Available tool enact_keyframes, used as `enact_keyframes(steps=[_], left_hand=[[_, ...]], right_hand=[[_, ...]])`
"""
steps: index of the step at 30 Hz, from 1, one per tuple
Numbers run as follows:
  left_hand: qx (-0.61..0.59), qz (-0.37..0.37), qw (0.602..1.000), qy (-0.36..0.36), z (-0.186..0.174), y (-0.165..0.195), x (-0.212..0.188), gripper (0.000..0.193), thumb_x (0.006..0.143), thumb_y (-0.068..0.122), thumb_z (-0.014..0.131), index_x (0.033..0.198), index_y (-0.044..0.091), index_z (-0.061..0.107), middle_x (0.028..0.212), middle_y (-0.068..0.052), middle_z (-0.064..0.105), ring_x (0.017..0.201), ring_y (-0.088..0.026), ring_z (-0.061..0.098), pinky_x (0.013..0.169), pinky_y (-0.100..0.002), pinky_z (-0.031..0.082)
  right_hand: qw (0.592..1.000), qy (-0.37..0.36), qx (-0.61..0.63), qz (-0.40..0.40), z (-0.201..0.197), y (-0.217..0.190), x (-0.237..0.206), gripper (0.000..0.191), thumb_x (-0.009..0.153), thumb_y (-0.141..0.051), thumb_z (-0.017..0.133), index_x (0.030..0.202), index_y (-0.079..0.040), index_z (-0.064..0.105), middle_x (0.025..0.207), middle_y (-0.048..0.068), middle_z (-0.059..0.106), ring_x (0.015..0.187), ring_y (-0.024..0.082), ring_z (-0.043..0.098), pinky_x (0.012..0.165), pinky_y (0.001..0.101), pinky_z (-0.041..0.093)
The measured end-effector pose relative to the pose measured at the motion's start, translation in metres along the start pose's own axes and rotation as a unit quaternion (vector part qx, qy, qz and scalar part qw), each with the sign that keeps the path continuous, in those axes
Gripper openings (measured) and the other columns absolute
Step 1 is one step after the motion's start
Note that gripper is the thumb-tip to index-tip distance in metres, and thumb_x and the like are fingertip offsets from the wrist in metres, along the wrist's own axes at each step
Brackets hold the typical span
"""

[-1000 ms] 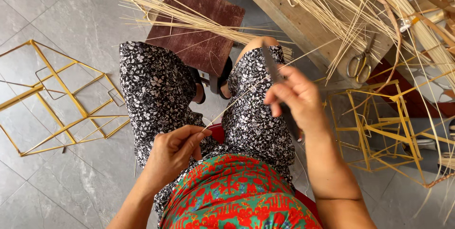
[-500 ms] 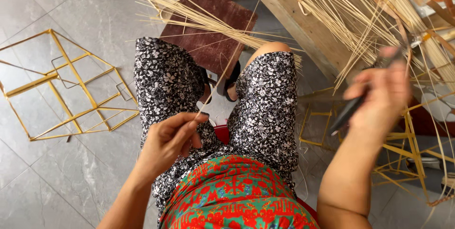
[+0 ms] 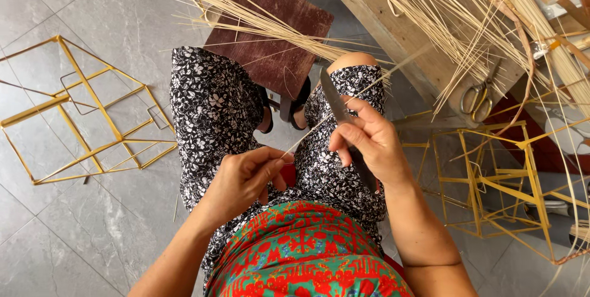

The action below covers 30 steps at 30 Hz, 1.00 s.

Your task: The person splits thin bamboo strips using a knife and scissors. They repeatedly select a strip, split it lengthwise, and trim the ends, then place the pieces aside.

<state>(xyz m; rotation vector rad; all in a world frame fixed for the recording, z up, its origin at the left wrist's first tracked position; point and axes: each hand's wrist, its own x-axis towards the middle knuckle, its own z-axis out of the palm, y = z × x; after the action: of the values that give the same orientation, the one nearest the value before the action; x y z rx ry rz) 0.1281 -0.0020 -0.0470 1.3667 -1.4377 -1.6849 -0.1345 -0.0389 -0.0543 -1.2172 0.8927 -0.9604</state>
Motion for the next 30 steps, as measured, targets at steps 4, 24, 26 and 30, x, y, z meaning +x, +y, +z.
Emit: enact_keyframes(steps=[4, 24, 26, 30], left_hand=[[0.006, 0.021, 0.999, 0.024, 0.01, -0.005, -0.001, 0.026, 0.101, 0.021, 0.058, 0.11, 0.005, 0.076, 0.07, -0.003, 0.075, 0.055, -0.006, 0.064, 0.048, -0.025, 0.051], [-0.008, -0.039, 0.999, 0.029, 0.003, -0.025, -0.024, 0.026, 0.097, 0.02, 0.06, 0.11, 0.008, 0.079, 0.054, -0.001, 0.067, 0.04, -0.003, 0.04, 0.037, -0.025, 0.032], [-0.011, -0.057, 0.998, 0.034, 0.005, -0.024, -0.018, 0.026, 0.098, 0.02, 0.06, 0.111, 0.008, 0.079, 0.054, -0.001, 0.066, 0.04, -0.004, 0.039, 0.037, -0.025, 0.03], [0.007, -0.001, 1.0, 0.024, 0.014, -0.021, -0.007, 0.026, 0.099, 0.02, 0.059, 0.112, 0.008, 0.078, 0.056, 0.001, 0.066, 0.043, -0.002, 0.045, 0.039, -0.023, 0.036]], right_hand=[[0.993, -0.037, -0.107, 0.037, 0.023, 0.012, -0.012, 0.04, 0.104, -0.011, 0.055, 0.143, -0.003, 0.048, 0.081, 0.007, 0.072, 0.057, 0.006, 0.06, 0.054, 0.0208, 0.051], [0.972, 0.197, -0.049, -0.122, -0.064, -0.026, -0.008, 0.052, 0.109, -0.015, 0.057, 0.158, -0.005, 0.043, 0.085, 0.008, 0.068, 0.06, 0.009, 0.057, 0.057, 0.0219, 0.048], [0.989, 0.119, -0.044, -0.077, -0.047, -0.02, -0.016, 0.056, 0.107, -0.017, 0.056, 0.159, -0.006, 0.039, 0.082, 0.008, 0.07, 0.056, 0.008, 0.057, 0.053, 0.0218, 0.049], [0.995, -0.069, -0.05, 0.06, 0.003, 0.003, -0.03, 0.056, 0.106, -0.015, 0.054, 0.158, -0.006, 0.037, 0.081, 0.007, 0.071, 0.056, 0.006, 0.059, 0.053, 0.0204, 0.05]])
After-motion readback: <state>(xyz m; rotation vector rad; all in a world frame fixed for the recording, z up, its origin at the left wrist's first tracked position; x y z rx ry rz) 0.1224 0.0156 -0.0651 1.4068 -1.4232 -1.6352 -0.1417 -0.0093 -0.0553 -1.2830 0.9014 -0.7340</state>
